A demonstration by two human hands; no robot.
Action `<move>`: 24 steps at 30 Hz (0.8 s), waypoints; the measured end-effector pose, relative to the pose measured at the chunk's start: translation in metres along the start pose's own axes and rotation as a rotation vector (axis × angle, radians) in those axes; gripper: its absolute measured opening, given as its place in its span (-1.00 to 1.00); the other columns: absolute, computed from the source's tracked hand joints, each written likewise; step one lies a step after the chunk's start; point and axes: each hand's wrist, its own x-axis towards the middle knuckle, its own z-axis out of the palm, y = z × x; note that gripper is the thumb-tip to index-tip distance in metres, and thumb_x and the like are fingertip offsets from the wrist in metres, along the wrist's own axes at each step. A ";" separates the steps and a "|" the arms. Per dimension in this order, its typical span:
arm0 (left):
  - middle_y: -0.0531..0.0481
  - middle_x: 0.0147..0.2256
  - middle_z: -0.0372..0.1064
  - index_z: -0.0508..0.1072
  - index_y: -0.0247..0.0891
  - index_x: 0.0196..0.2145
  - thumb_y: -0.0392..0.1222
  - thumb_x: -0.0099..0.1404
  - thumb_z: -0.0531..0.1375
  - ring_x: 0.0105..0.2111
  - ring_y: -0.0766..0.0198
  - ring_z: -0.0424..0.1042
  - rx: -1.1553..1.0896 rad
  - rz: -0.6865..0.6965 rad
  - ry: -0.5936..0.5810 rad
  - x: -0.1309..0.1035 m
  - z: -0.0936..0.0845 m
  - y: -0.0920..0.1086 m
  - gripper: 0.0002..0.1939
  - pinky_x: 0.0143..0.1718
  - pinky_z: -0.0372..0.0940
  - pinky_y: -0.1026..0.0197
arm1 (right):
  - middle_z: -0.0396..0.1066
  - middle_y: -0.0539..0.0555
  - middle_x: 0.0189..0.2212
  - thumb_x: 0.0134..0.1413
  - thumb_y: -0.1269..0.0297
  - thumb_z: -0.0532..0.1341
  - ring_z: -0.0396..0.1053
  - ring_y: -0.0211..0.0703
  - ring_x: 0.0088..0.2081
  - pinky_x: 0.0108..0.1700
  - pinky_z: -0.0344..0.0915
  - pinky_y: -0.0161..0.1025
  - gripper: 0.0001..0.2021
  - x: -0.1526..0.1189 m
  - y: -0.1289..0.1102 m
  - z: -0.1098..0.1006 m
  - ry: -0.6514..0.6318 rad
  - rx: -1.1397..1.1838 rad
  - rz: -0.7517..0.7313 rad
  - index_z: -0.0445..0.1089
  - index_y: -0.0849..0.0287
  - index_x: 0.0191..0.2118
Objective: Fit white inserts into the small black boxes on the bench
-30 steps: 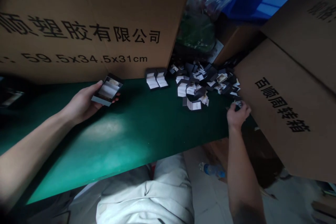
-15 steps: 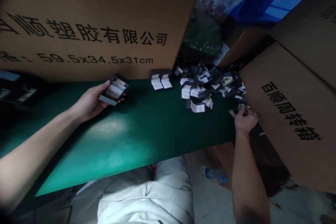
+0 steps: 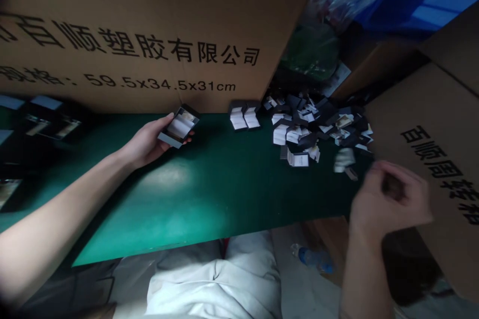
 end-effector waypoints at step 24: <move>-0.15 -0.27 0.68 0.57 -0.44 -0.01 -0.06 0.62 0.12 -0.29 0.21 0.63 0.025 -0.011 0.032 -0.005 0.009 0.008 -0.63 -0.20 0.52 0.26 | 0.58 0.28 -0.05 0.13 -0.17 0.33 0.58 0.05 -0.16 -0.03 0.55 0.06 -0.43 -0.069 0.002 -0.040 -0.643 -0.018 0.506 0.60 0.22 0.04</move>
